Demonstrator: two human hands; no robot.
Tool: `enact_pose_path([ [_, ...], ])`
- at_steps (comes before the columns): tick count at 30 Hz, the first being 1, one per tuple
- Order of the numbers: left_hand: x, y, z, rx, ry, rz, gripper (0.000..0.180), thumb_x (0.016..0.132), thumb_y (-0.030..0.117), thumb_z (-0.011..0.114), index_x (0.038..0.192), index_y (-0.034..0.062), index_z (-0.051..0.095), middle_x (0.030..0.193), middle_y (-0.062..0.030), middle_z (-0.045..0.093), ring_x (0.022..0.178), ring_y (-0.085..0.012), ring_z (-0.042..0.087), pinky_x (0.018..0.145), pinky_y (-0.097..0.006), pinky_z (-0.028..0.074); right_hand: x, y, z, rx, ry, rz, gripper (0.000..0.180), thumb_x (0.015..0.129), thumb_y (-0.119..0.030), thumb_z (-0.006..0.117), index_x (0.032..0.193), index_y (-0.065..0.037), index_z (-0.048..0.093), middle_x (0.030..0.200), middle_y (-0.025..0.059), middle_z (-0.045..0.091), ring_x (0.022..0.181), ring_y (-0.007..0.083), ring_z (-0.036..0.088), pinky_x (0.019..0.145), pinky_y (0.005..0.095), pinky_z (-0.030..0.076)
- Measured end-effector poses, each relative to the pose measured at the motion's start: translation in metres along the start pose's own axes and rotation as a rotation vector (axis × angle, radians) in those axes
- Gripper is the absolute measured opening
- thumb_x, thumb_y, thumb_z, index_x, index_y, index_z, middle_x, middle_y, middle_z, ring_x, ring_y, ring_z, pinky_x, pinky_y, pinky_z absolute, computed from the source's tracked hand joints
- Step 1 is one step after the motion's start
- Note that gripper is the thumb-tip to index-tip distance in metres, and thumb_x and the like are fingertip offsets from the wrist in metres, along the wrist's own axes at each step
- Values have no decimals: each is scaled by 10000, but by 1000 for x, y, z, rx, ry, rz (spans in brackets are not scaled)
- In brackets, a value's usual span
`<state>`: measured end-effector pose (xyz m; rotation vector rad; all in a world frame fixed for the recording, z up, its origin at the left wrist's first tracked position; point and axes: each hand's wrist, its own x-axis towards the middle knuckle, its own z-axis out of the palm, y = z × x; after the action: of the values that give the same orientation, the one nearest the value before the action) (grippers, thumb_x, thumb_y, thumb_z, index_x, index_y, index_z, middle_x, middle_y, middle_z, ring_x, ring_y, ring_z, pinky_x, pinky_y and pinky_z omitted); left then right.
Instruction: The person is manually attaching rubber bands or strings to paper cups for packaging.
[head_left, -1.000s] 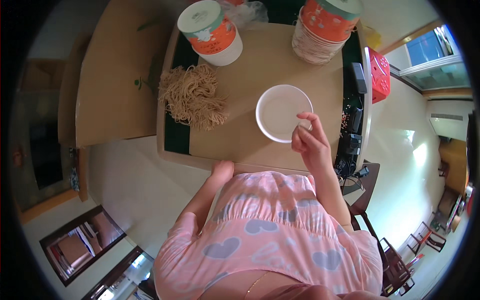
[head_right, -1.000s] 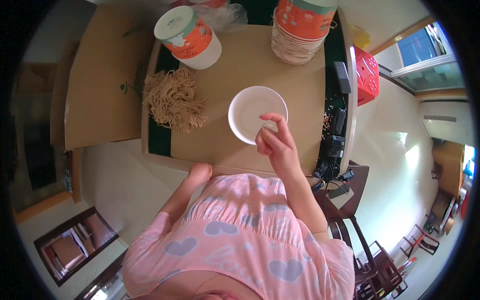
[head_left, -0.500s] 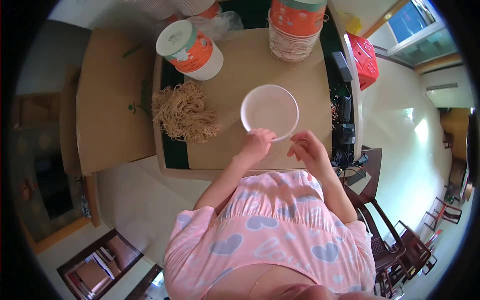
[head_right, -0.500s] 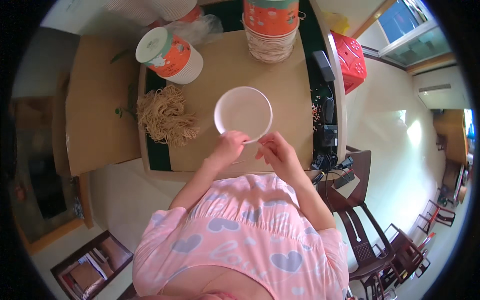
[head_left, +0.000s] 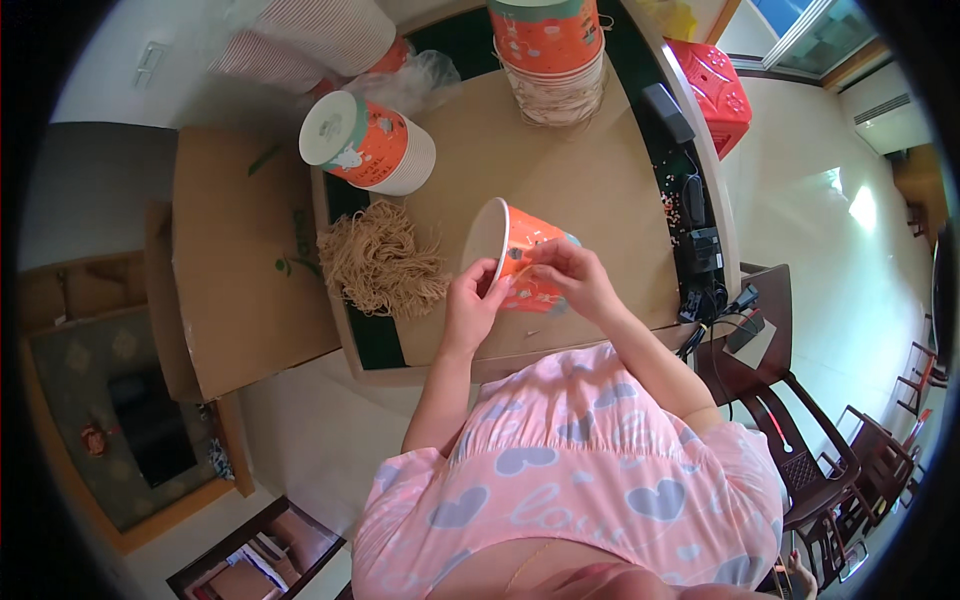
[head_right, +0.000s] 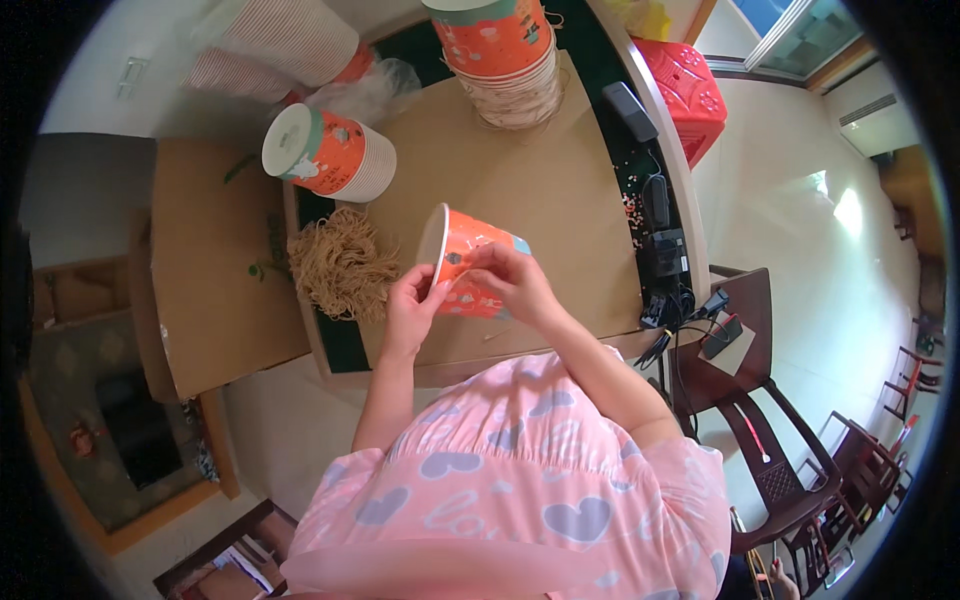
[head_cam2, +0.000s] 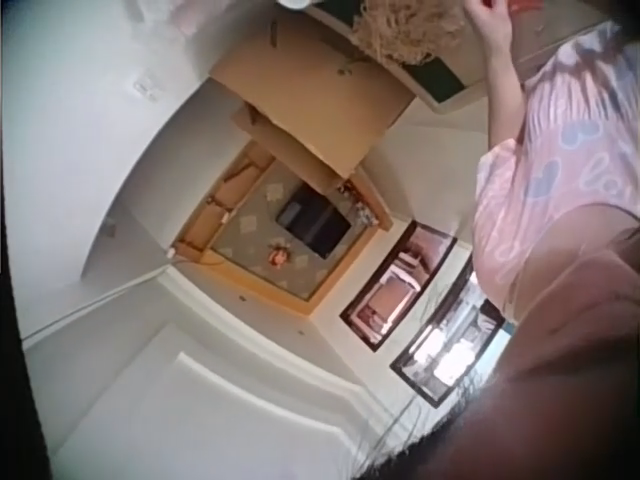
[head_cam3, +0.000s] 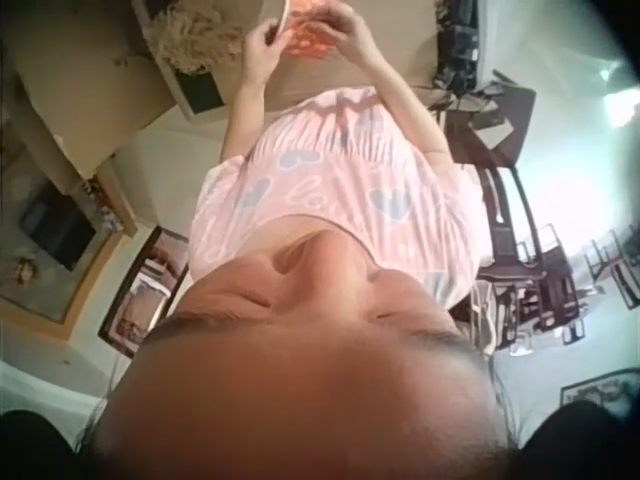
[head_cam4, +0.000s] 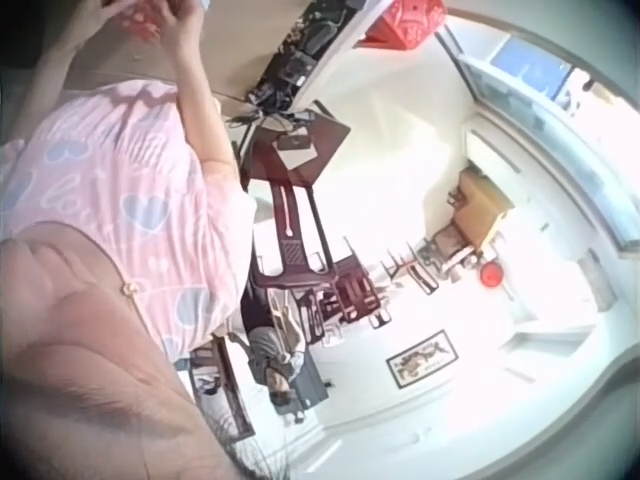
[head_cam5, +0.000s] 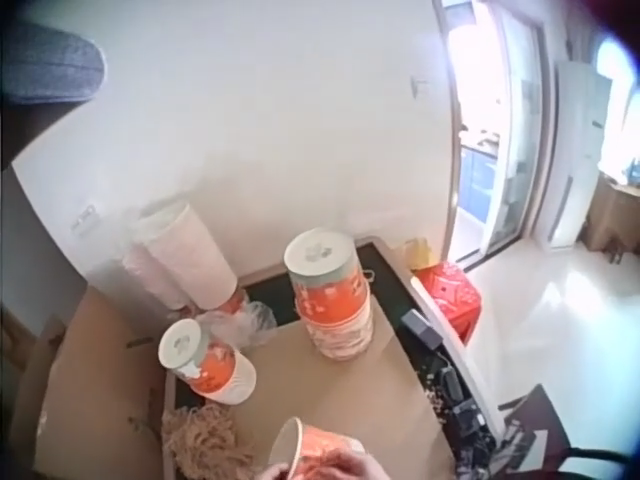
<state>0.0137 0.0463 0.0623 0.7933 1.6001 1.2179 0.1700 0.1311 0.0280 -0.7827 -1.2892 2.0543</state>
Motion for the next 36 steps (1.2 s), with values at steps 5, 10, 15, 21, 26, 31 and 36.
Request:
enact_pose_path([
  [5,4,-3,0,44,69,3,133,814,-23,611,939,-9,570,821,-38,643,732,-88,611,666,-243,503,2,16,1,-152,33,43,117,904,-4,576,1019,17,573,933,31,616,869,96,603,775,238,494],
  [10,13,-5,14,190,103,85,129,801,-34,600,926,-15,577,806,-46,650,717,-104,621,662,-260,506,5,21,7,-183,110,-136,77,906,15,550,981,6,564,879,27,606,825,85,589,761,223,481],
  [15,16,1,29,316,113,100,138,803,-45,589,939,-21,585,796,-74,672,699,-136,648,643,-271,515,10,15,5,-184,193,-198,94,860,19,587,953,4,590,853,59,619,752,109,599,657,242,490],
  [21,22,3,32,231,106,72,132,814,-57,580,944,-33,580,819,-81,670,717,-122,647,659,-264,525,6,0,-2,-553,182,-356,96,814,23,639,901,-4,607,817,61,593,686,123,573,602,251,475],
  [26,23,-2,32,261,102,65,134,815,-52,592,949,-39,587,833,-80,658,725,-122,643,654,-266,522,6,2,-2,-428,226,-331,96,792,-13,683,860,-8,616,763,52,565,610,90,496,531,246,420],
  [31,21,-8,28,306,88,89,135,809,-45,602,942,-40,619,843,-80,630,707,-141,645,638,-269,514,4,-11,-2,-638,246,-143,108,781,-39,689,858,-16,617,704,61,566,577,107,476,517,268,410],
  [36,22,-9,28,325,69,138,150,811,-42,602,959,-37,625,850,-80,635,713,-138,646,642,-268,514,5,-8,0,-719,274,-275,121,775,-44,682,866,-24,605,766,84,597,607,172,552,557,294,465],
])
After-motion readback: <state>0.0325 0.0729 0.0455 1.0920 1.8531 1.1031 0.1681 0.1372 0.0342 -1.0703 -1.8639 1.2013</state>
